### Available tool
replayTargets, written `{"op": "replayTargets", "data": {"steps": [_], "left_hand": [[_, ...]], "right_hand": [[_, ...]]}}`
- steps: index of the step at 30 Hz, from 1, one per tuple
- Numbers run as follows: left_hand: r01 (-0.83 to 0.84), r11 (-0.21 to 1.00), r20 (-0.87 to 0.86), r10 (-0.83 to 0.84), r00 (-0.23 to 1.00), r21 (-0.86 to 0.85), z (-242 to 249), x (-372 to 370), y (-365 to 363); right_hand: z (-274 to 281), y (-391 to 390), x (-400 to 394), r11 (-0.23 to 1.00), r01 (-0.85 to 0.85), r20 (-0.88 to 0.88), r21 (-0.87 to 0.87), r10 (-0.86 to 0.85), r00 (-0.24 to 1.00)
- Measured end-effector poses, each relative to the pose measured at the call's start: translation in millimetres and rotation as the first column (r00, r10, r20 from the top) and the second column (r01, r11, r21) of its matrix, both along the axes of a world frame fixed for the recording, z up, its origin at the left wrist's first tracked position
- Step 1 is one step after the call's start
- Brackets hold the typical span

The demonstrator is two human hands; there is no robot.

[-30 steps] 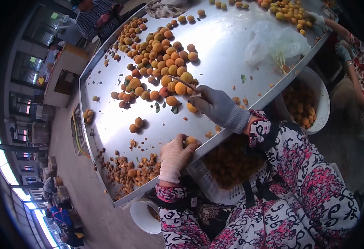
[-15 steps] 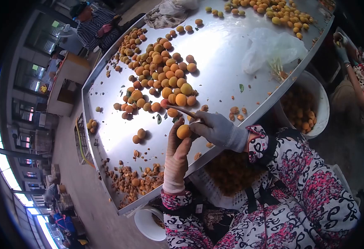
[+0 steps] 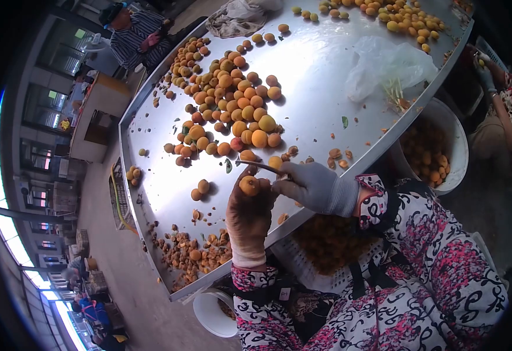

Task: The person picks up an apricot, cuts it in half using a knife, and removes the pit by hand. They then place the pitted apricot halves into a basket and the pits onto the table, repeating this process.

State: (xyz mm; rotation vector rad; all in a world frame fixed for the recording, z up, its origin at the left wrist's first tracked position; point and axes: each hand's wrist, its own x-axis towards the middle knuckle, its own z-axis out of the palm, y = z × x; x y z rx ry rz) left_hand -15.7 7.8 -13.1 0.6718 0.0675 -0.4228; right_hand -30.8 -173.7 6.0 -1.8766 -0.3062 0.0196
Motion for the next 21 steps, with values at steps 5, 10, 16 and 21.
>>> {"op": "replayTargets", "data": {"steps": [5, 10, 16, 21], "left_hand": [[-0.035, 0.999, 0.048, 0.033, 0.998, 0.038, 4.8, -3.2, -0.5], [0.044, 0.956, 0.151, -0.091, 0.984, 0.290, 4.9, -7.9, -7.1], [0.049, 0.954, 0.080, -0.076, 0.994, 0.295, 11.3, -11.4, -16.6], [0.069, 0.957, 0.050, -0.087, 0.995, 0.280, 7.0, -10.8, -12.5]], "right_hand": [[-3.2, 3.9, -4.4, 0.996, -0.027, -0.046, -0.084, 0.023, 0.999], [10.9, 0.5, 1.1, 0.973, 0.003, -0.149, 0.232, 0.033, 0.988], [5.6, 6.7, 2.4, 0.987, 0.016, -0.086, 0.158, -0.002, 0.996], [1.5, 8.5, 3.9, 0.993, 0.026, -0.037, 0.118, -0.022, 0.999]]}}
